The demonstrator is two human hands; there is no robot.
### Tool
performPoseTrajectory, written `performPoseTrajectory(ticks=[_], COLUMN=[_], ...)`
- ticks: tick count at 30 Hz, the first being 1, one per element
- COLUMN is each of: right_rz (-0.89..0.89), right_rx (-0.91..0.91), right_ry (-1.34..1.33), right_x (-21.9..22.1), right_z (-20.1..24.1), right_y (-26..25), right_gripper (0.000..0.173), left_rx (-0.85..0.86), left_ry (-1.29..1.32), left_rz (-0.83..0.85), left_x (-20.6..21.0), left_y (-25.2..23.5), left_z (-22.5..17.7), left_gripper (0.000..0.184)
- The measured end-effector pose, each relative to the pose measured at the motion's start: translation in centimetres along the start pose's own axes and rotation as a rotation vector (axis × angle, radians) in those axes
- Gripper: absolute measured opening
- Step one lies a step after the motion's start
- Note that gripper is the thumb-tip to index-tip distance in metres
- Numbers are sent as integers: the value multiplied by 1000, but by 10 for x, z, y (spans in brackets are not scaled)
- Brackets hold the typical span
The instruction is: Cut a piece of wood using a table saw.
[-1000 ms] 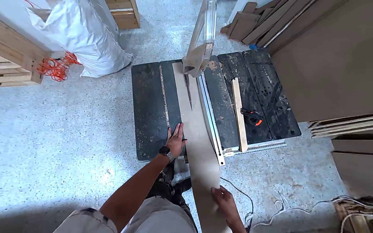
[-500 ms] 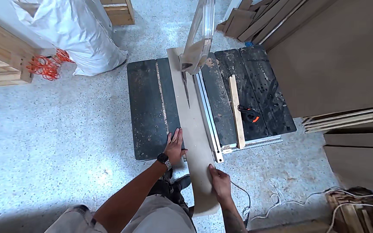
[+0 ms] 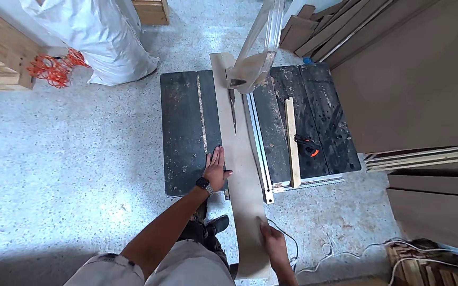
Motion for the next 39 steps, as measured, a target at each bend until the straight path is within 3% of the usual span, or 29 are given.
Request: performPoseTrajectory(ticks=[4, 8, 14, 18, 21, 23, 27, 33, 36, 39], right_rz=[88, 36, -52, 65, 133, 99, 76, -14, -47, 96], right_rx=[-39, -13, -46, -28, 16, -3, -48, -75, -81, -73], right_ry=[-69, -181, -191, 4, 34, 9, -52, -2, -35, 25], right_x=[1, 14, 19, 7, -8, -11, 6, 22, 18, 5], right_z=[7, 26, 63, 29, -26, -36, -10, 37, 54, 28], right_y=[-1, -9, -49, -15, 31, 38, 9, -32, -46, -22], right_gripper=[35, 32, 35, 46, 36, 29, 25, 29, 32, 40], left_rx=[32, 10, 72, 105, 98, 88, 50, -35, 26, 61], left_ry=[-23, -14, 1, -65, -77, -55, -36, -49, -53, -91], left_rz=[-32, -58, -5, 18, 5, 29, 26, -147, -45, 12], left_x=[-11, -17, 4, 14, 12, 10, -4, -27, -12, 2], left_y=[-17, -24, 19, 21, 13, 13, -7, -32, -3, 9], left_z=[2, 4, 0, 1, -1, -1, 2, 16, 12, 10], left_gripper=[93, 80, 81, 87, 92, 92, 88, 76, 77, 79])
Point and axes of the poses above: each hand's wrist, its own y-axis away from the middle knuckle, its own x-axis out of the palm, z = x × y, the point moved 9 cm from there along -y, towards the middle knuckle, and after that the axes turned 9 degrees about -x, right-handed, at the moved point
